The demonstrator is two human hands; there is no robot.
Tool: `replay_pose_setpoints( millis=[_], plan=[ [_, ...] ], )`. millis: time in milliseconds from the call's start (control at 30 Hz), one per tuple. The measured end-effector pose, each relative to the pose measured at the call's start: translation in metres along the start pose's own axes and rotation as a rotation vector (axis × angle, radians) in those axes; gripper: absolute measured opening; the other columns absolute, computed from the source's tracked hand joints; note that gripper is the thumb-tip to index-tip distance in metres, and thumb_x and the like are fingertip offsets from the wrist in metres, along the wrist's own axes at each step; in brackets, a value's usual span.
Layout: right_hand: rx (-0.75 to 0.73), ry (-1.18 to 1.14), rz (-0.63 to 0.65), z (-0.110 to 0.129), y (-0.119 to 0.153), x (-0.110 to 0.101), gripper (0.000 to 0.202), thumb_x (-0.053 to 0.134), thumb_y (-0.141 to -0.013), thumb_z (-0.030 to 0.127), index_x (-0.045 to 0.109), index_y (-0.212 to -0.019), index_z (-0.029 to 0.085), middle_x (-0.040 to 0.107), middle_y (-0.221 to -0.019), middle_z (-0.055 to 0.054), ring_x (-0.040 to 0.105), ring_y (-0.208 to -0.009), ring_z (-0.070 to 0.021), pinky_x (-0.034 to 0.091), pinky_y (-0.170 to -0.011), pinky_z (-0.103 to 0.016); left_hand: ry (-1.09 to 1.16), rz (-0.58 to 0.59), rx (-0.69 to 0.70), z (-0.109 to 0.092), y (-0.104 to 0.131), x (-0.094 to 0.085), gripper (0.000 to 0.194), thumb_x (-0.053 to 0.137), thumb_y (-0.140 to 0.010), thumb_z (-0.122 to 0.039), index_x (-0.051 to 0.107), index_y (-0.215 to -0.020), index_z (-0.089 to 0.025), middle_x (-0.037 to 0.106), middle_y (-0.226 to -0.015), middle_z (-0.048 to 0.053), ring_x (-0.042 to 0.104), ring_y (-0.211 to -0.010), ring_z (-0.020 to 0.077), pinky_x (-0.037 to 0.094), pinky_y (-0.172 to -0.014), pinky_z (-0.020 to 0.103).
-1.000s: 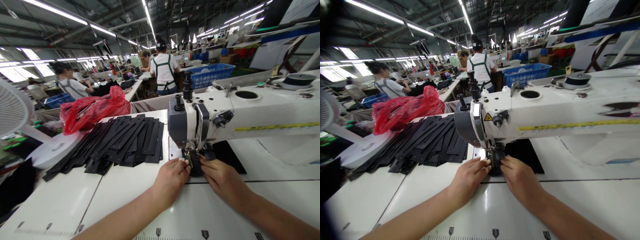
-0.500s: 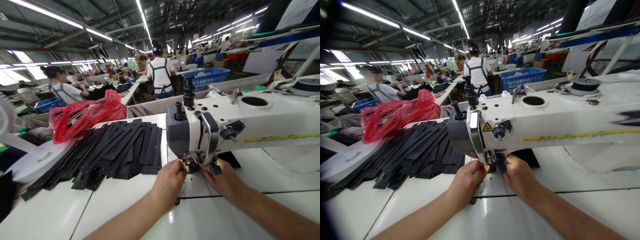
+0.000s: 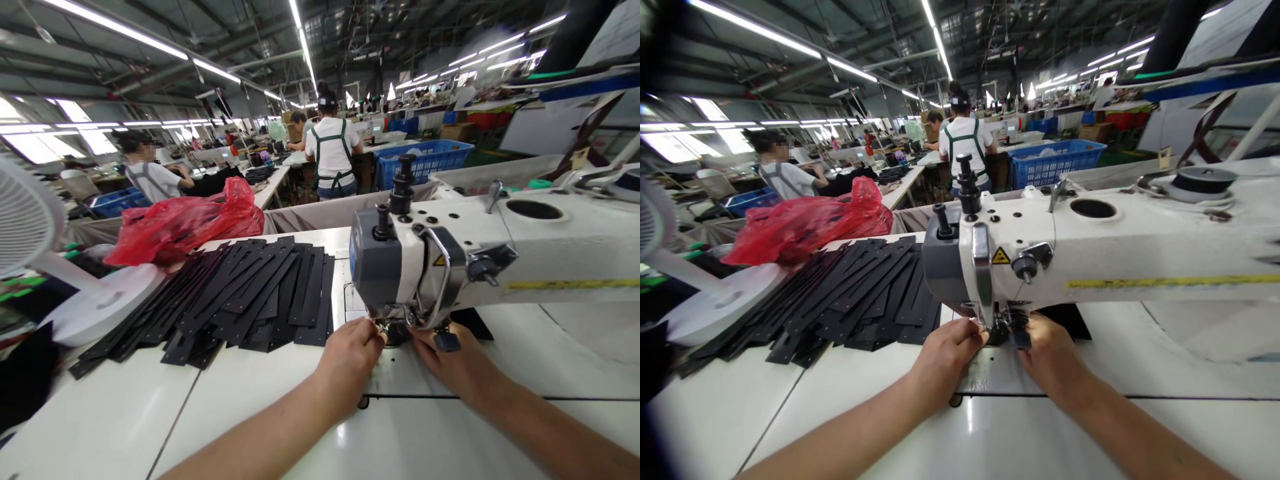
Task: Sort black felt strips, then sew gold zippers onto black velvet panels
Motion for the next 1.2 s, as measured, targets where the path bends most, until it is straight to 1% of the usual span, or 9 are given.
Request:
replay_pose_setpoints(
  millis=[433,633,733,833,900,1000,1100,1133,1200],
  plan=[
    [-0.009,-0.028,-0.082,-0.002,-0.003,0.001,0.028,0.04,-0.078,0.009,0.065,-0.071,0.018,0.069,-0.074,-0.008,0.066,-0.069,-0.0229,0.055,-0.062,-0.031,-0.028,-0.095,0.032,0.0,-0.004,0.005,0.017,0.044,-0.089,-0.014,0.058,-0.079,-0.014,0.061,-0.08,0.006,0.057,-0.074,0.0167,0.052,-0.066,0.027],
    [-0.001,-0.025,-0.103,0.006,-0.008,-0.003,0.028,0.039,-0.079,0.01,0.065,-0.074,0.017,0.069,-0.075,-0.009,0.066,-0.067,-0.0213,0.054,-0.059,-0.03,-0.033,-0.049,0.005,0.001,-0.001,0.01,0.008,0.051,-0.084,-0.012,0.058,-0.081,-0.015,0.061,-0.082,0.005,0.057,-0.077,0.0175,0.052,-0.068,0.028],
    [0.002,-0.044,-0.049,0.002,-0.011,-0.007,0.027,0.04,-0.083,0.012,0.066,-0.081,0.017,0.069,-0.081,-0.009,0.065,-0.075,-0.0205,0.054,-0.066,-0.031,-0.023,-0.024,-0.008,0.006,-0.001,0.012,0.009,0.053,-0.082,-0.01,0.06,-0.082,-0.015,0.061,-0.083,0.005,0.058,-0.079,0.0174,0.052,-0.069,0.027],
    [-0.012,0.113,0.005,-0.008,-0.002,-0.021,0.018,0.048,-0.083,0.02,0.065,-0.087,0.016,0.067,-0.089,-0.011,0.062,-0.087,-0.026,0.052,-0.077,-0.041,-0.006,-0.015,0.006,0.006,0.0,0.004,0.011,0.051,-0.082,-0.01,0.061,-0.083,-0.016,0.062,-0.084,0.005,0.058,-0.082,0.0167,0.052,-0.076,0.03],
    [0.001,0.308,-0.025,-0.007,0.014,-0.036,0.022,0.051,-0.082,0.025,0.065,-0.092,0.012,0.065,-0.093,-0.016,0.061,-0.088,-0.031,0.052,-0.073,-0.048,-0.008,-0.005,0.03,-0.002,0.004,-0.007,0.011,0.05,-0.084,-0.013,0.061,-0.086,-0.016,0.062,-0.088,0.005,0.059,-0.086,0.0173,0.048,-0.089,0.037],
    [-0.037,0.456,-0.054,0.023,0.044,-0.051,0.025,0.044,-0.081,0.019,0.065,-0.092,0.009,0.064,-0.087,-0.018,0.061,-0.076,-0.0302,0.052,-0.062,-0.045,0.007,0.027,0.122,-0.031,0.017,-0.024,0.017,0.051,-0.087,-0.026,0.059,-0.098,-0.016,0.063,-0.098,0.006,0.058,-0.096,0.0192,0.038,-0.101,0.041],
    [-0.158,0.339,-0.046,0.074,0.063,-0.056,0.028,0.038,-0.078,0.009,0.065,-0.082,0.016,0.066,-0.079,-0.012,0.061,-0.063,-0.0221,0.052,-0.056,-0.034,0.01,0.069,0.267,-0.066,0.026,-0.032,0.043,0.045,-0.09,-0.037,0.047,-0.122,-0.009,0.057,-0.12,0.012,0.048,-0.116,0.0235,0.031,-0.108,0.041],
    [-0.143,0.27,-0.055,0.087,0.067,-0.059,0.029,0.036,-0.079,0.009,0.064,-0.079,0.018,0.066,-0.077,-0.011,0.062,-0.063,-0.0214,0.053,-0.057,-0.033,0.006,0.093,0.296,-0.074,0.026,-0.031,0.046,0.042,-0.091,-0.035,0.043,-0.125,-0.005,0.054,-0.125,0.014,0.045,-0.12,0.0244,0.03,-0.109,0.04],
    [-0.052,0.092,-0.07,0.097,0.076,-0.066,0.029,0.036,-0.084,0.014,0.063,-0.078,0.021,0.067,-0.075,-0.009,0.064,-0.065,-0.0209,0.054,-0.06,-0.03,0.011,0.169,0.32,-0.08,0.023,-0.026,0.036,0.038,-0.092,-0.025,0.048,-0.12,-0.004,0.053,-0.127,0.016,0.048,-0.12,0.0242,0.036,-0.105,0.037]
  ],
)
Point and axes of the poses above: each hand's wrist, its own y-axis away from the middle knuckle, its own x-axis out of the palm, z = x × y, the point moved 3 cm from there along -y, towards the middle knuckle
